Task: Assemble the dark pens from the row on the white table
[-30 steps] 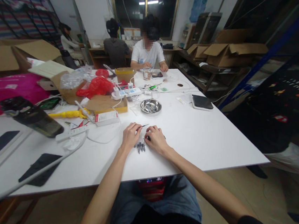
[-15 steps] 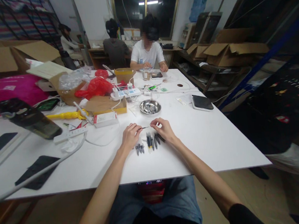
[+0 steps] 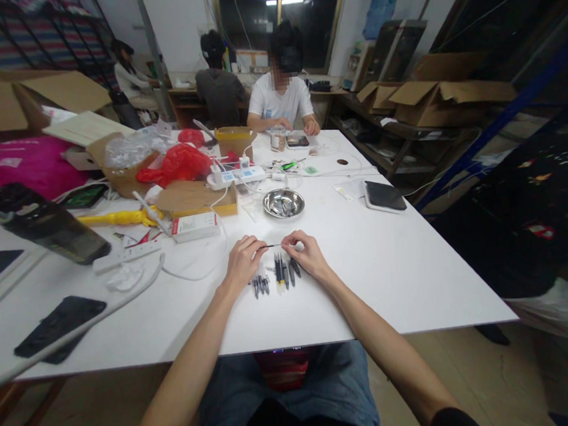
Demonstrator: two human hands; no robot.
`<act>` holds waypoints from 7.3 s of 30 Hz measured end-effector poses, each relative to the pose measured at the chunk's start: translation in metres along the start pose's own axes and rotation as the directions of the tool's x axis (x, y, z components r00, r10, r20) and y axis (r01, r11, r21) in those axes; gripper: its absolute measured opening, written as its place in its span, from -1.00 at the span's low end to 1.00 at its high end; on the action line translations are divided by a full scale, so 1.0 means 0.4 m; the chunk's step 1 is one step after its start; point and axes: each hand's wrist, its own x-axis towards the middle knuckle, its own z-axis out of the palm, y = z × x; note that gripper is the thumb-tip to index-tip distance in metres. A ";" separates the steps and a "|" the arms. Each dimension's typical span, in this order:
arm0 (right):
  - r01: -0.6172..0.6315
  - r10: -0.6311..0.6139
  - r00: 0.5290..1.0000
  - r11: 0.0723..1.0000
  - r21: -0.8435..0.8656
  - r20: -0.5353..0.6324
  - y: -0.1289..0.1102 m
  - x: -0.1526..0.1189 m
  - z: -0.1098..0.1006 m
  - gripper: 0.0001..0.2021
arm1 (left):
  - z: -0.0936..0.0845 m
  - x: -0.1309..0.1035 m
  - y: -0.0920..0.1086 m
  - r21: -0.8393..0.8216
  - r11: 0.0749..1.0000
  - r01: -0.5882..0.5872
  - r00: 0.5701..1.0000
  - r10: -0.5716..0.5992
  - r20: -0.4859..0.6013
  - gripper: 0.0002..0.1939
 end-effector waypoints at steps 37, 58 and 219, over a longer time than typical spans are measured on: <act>-0.065 0.065 0.998 0.998 0.028 0.001 -0.008 -0.020 0.042 -0.72 | -0.009 -0.018 0.056 0.186 0.979 -0.089 0.991 0.069 0.113 -0.71; -0.233 0.215 0.969 0.959 -0.160 -0.119 0.011 -0.129 -0.090 -0.74 | -0.032 -0.018 0.035 0.058 0.998 0.012 0.998 -0.015 0.061 -0.68; -0.144 0.152 0.984 0.986 0.088 -0.095 -0.015 -0.035 -0.016 -0.71 | -0.018 -0.001 0.025 -0.146 0.985 0.091 0.992 -0.102 -0.075 -0.85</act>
